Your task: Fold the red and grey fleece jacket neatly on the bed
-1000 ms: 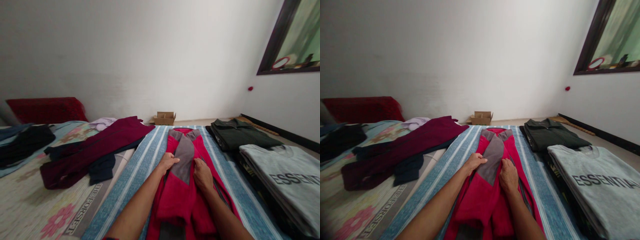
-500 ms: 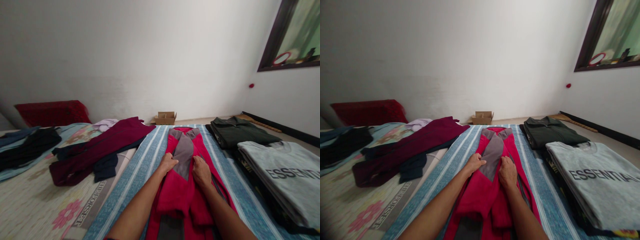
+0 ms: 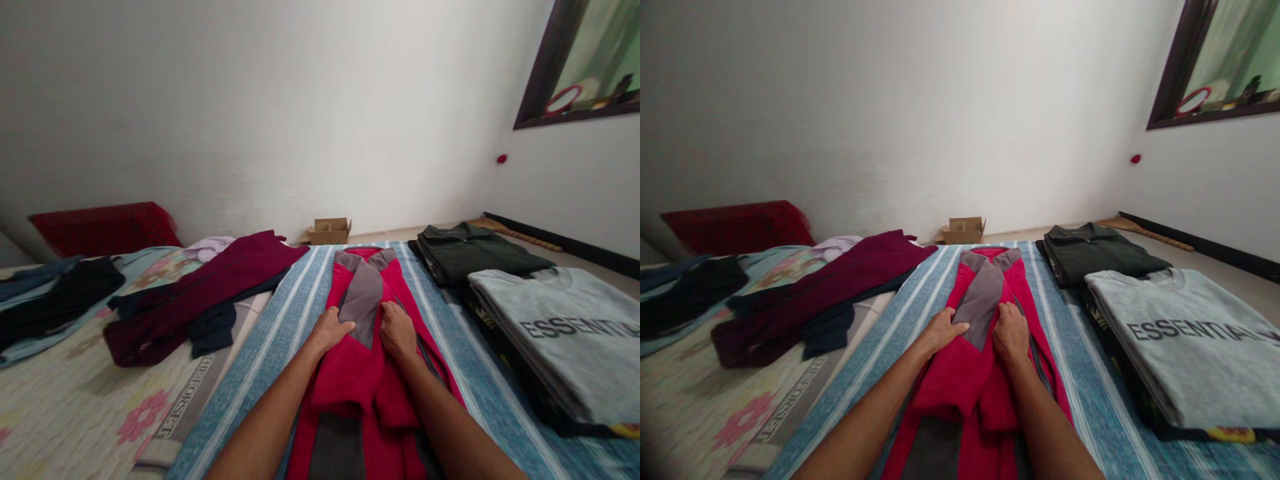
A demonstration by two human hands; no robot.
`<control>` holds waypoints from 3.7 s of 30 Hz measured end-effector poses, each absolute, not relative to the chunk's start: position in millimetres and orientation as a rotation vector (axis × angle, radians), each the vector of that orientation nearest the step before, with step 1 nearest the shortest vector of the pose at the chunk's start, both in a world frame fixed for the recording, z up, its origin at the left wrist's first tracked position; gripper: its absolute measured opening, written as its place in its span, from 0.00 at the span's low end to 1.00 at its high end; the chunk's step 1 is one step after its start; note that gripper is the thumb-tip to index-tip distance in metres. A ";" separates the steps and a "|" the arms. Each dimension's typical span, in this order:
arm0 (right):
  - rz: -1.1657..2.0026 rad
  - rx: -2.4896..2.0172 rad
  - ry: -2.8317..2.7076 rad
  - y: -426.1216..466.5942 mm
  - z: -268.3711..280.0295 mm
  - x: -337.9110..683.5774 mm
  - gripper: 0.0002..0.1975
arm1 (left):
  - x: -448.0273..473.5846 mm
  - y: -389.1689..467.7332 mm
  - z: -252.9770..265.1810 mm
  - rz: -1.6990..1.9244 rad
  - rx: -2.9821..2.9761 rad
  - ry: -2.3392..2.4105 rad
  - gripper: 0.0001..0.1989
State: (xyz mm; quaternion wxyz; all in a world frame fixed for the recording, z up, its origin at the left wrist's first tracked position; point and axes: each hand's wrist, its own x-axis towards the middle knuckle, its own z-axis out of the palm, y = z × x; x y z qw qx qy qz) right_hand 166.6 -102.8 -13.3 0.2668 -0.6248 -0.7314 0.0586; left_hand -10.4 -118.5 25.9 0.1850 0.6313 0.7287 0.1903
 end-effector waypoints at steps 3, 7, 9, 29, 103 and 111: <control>0.153 -1.695 -1.969 -103.3 -11.6 167.8 0.13 | -13.2 -128.0 27.3 0.624 1.714 1.942 0.24; 0.176 -1.714 -1.967 -102.4 -12.0 169.9 0.14 | -12.0 -135.8 26.7 0.713 1.598 1.895 0.23; 0.186 -1.714 -1.967 -102.0 -12.8 170.6 0.15 | -10.3 -137.0 27.0 0.727 1.570 1.884 0.24; 0.238 -1.717 -2.120 -105.8 7.9 179.4 0.14 | -25.3 -211.0 39.1 0.873 1.332 1.587 0.31; 0.196 -0.465 -2.620 -196.5 -1.7 211.1 0.15 | 55.0 -294.7 33.0 1.021 1.459 1.765 0.08; 0.204 -0.489 -2.643 -201.5 4.0 212.5 0.20 | 45.8 -300.1 24.5 1.036 1.358 1.774 0.10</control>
